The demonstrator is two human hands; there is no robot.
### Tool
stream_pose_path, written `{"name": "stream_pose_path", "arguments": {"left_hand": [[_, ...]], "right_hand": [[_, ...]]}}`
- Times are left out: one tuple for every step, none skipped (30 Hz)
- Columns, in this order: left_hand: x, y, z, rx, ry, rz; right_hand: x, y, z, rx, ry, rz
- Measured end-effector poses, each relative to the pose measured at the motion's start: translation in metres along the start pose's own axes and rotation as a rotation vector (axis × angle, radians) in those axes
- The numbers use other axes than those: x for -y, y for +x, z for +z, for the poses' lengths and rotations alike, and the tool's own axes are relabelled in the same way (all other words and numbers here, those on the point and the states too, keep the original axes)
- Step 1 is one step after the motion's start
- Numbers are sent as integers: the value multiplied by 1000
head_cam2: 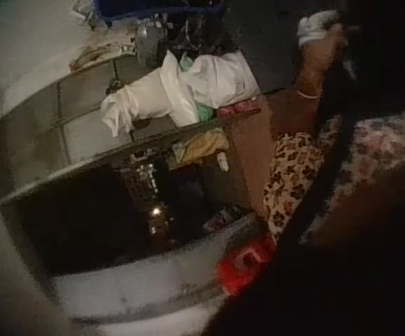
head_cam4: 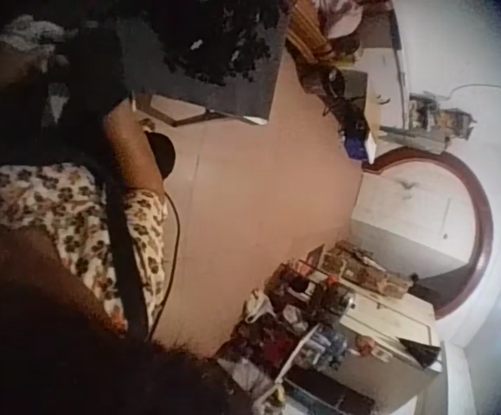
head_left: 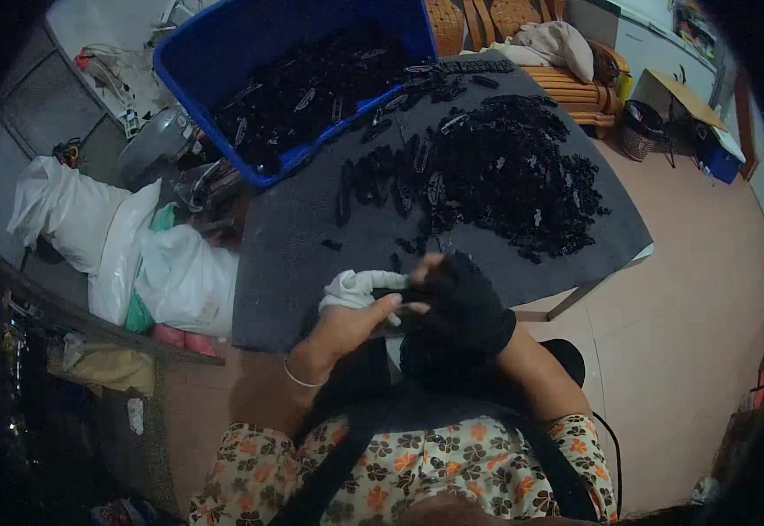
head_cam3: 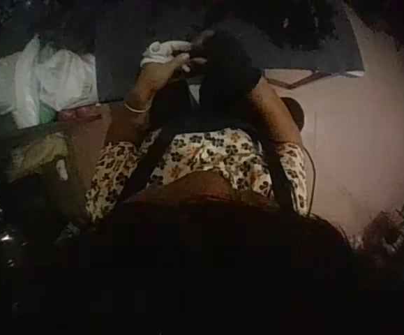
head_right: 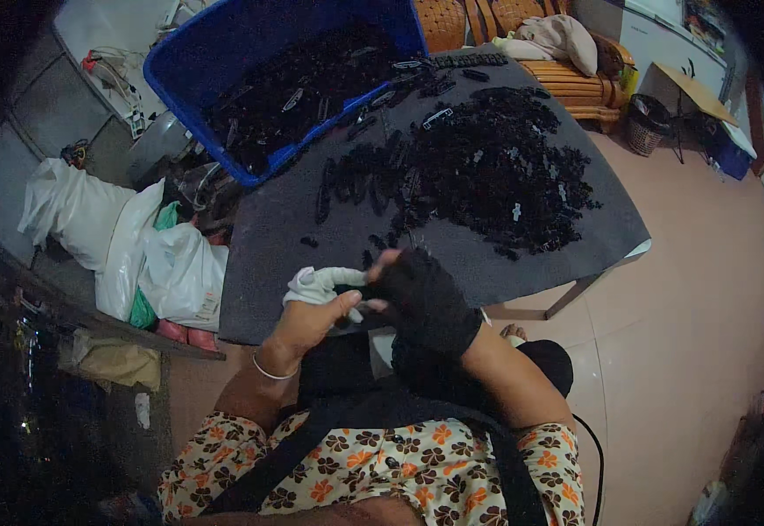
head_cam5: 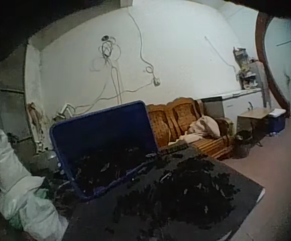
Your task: Sorting small bundles of black material from a blue bin into bags or separate piles at a production workstation.
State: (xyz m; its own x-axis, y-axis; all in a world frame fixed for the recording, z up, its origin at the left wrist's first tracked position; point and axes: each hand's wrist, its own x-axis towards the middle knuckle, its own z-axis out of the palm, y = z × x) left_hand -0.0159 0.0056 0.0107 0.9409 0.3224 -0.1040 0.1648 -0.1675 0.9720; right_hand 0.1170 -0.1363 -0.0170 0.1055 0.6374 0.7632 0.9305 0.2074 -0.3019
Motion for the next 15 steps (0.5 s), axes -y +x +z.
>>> {"name": "stream_pose_path", "arguments": {"left_hand": [[1,-1,2,-35,75,54],[-1,-4,6,-37,74,55],[-5,-8,10,-37,132,117],[-6,-9,12,-35,190,181],[-5,-7,12,-33,189,181],[-2,-5,10,-16,223,217],[-4,-4,10,0,258,254],[-9,-4,8,2,257,254],[-17,-4,3,106,278,178],[-23,0,-1,207,298,102],[-25,6,-7,206,297,102],[-26,14,-13,173,415,219],[-27,25,-17,147,529,341],[-23,39,-23,24,726,419],[-21,54,-27,-48,790,417]], "right_hand": [[1,2,3,-83,147,212],[3,3,-1,-82,147,210],[7,4,-8,75,292,393],[7,3,-13,232,434,575],[5,2,-14,231,432,577],[2,2,-14,277,419,532],[1,2,-16,323,406,487],[1,3,-20,322,405,488],[2,6,-26,413,406,500],[1,7,-29,505,408,509],[-3,5,-30,507,409,508],[-6,4,-32,528,403,453],[-9,3,-35,545,392,405],[-14,2,-32,547,393,397],[-24,1,-25,354,270,438]]}}
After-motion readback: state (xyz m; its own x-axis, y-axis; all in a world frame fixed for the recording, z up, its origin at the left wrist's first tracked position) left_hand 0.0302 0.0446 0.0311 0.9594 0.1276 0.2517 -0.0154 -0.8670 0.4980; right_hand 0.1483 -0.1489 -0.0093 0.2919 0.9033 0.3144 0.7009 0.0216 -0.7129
